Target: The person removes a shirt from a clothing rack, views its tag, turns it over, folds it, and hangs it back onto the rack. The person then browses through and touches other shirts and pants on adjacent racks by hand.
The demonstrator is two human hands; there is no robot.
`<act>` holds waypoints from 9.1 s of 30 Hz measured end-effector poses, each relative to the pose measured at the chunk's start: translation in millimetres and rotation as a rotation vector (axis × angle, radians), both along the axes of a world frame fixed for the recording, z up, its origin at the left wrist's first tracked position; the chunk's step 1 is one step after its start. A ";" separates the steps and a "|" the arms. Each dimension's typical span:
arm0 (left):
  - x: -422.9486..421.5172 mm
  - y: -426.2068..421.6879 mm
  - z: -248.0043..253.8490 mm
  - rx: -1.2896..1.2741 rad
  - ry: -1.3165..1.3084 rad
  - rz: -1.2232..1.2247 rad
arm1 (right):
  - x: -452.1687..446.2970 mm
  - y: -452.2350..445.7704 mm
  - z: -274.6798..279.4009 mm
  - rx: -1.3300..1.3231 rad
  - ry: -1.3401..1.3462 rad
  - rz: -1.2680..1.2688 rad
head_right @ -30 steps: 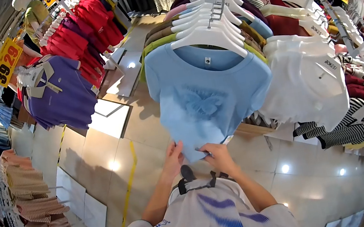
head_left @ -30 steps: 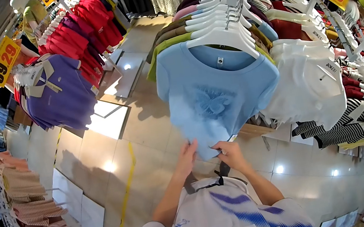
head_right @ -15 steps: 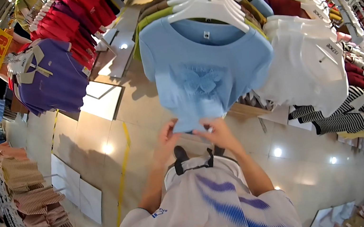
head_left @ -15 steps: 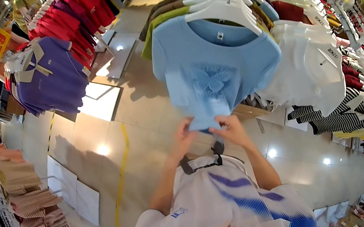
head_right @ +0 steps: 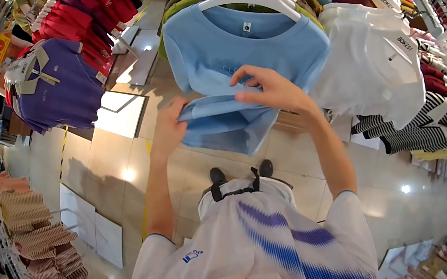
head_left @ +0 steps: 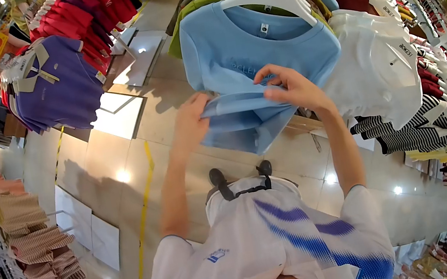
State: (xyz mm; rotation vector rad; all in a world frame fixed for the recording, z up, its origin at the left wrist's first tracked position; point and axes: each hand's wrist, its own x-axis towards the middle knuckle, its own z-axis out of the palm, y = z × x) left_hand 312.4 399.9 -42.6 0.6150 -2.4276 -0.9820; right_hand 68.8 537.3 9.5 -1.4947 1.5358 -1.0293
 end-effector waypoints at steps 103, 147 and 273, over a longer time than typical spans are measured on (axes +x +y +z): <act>-74.9 -58.3 81.4 1.079 0.583 0.119 | -66.0 71.1 -129.0 0.006 -0.996 -0.615; -74.0 47.4 45.7 -0.322 -0.143 -0.310 | 25.8 81.8 -86.5 0.010 -1.214 -0.271; 119.1 15.3 -361.2 1.178 -0.310 0.390 | -87.0 -3.5 41.7 -0.417 1.014 -0.733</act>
